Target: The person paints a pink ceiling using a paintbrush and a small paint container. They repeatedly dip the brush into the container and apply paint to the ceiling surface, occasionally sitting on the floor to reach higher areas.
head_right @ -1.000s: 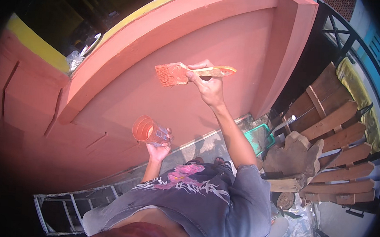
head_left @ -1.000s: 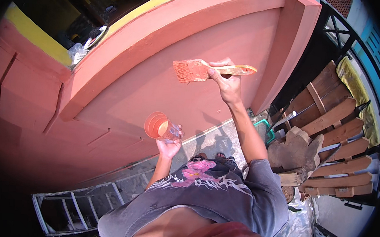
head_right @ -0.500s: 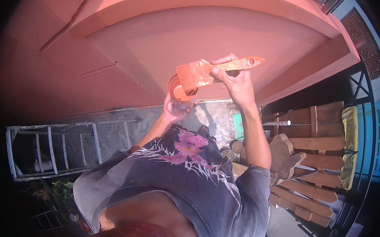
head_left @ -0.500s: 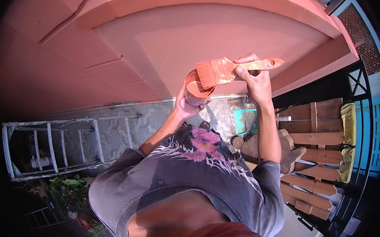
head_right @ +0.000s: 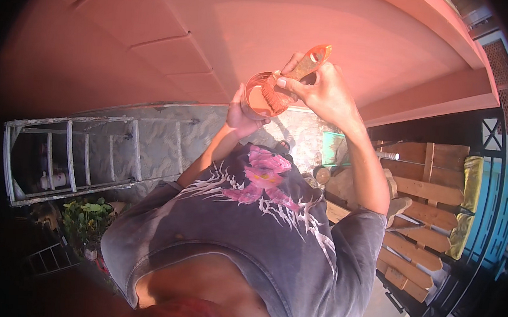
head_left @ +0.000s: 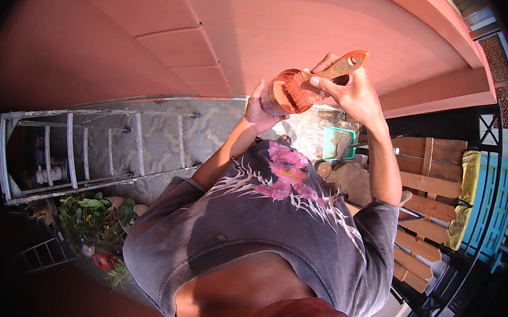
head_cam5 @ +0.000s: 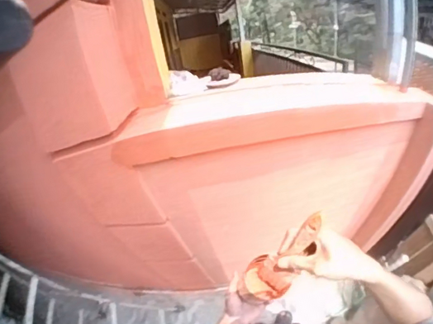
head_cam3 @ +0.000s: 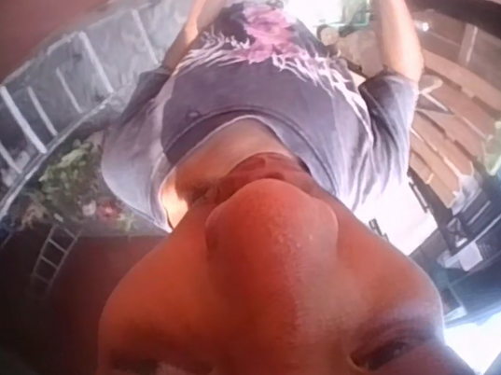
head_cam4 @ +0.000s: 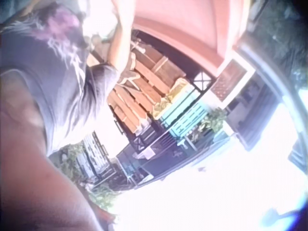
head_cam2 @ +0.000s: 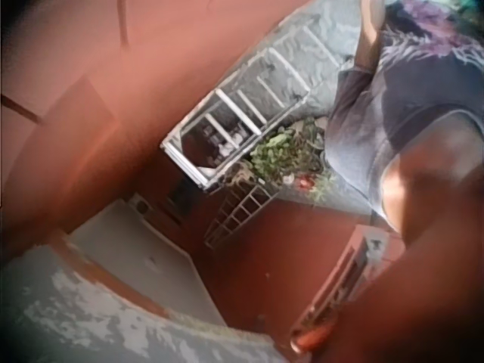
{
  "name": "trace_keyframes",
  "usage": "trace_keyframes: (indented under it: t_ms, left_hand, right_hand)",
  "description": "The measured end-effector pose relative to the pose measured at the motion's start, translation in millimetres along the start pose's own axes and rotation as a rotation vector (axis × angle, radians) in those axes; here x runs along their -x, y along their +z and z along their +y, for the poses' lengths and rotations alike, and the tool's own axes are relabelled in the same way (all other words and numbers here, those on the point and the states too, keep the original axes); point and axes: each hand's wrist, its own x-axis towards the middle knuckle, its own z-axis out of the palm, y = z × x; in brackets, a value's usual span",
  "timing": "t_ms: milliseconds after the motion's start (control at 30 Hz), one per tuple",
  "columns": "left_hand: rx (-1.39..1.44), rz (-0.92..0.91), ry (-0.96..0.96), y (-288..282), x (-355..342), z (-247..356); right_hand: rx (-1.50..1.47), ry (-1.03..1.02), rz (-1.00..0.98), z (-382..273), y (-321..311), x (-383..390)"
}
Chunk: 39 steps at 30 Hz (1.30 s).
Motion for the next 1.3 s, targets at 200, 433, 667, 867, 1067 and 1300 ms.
trace_keyframes:
  t_ms: [200,433,667,867,1067,1300]
  left_hand:
    - [-0.040,-0.057,0.089,-2,11,6]
    - [-0.007,-0.039,0.174,6,16,9]
    - [0.034,-0.051,0.165,3,18,4]
    - [0.053,0.026,0.103,4,13,-4]
    - [-0.027,-0.061,0.062,10,11,-10]
    - [-0.047,-0.036,0.060,12,5,-18]
  right_hand:
    - [-0.011,0.016,-0.119,-8,2,-7]
    - [0.042,-0.081,-0.072,-19,24,-10]
    - [0.237,0.011,-0.104,-20,39,-5]
    - [0.330,0.016,-0.143,-9,50,2]
    - [0.353,0.088,-0.151,0,45,5]
    - [0.275,0.053,0.025,-20,15,15]
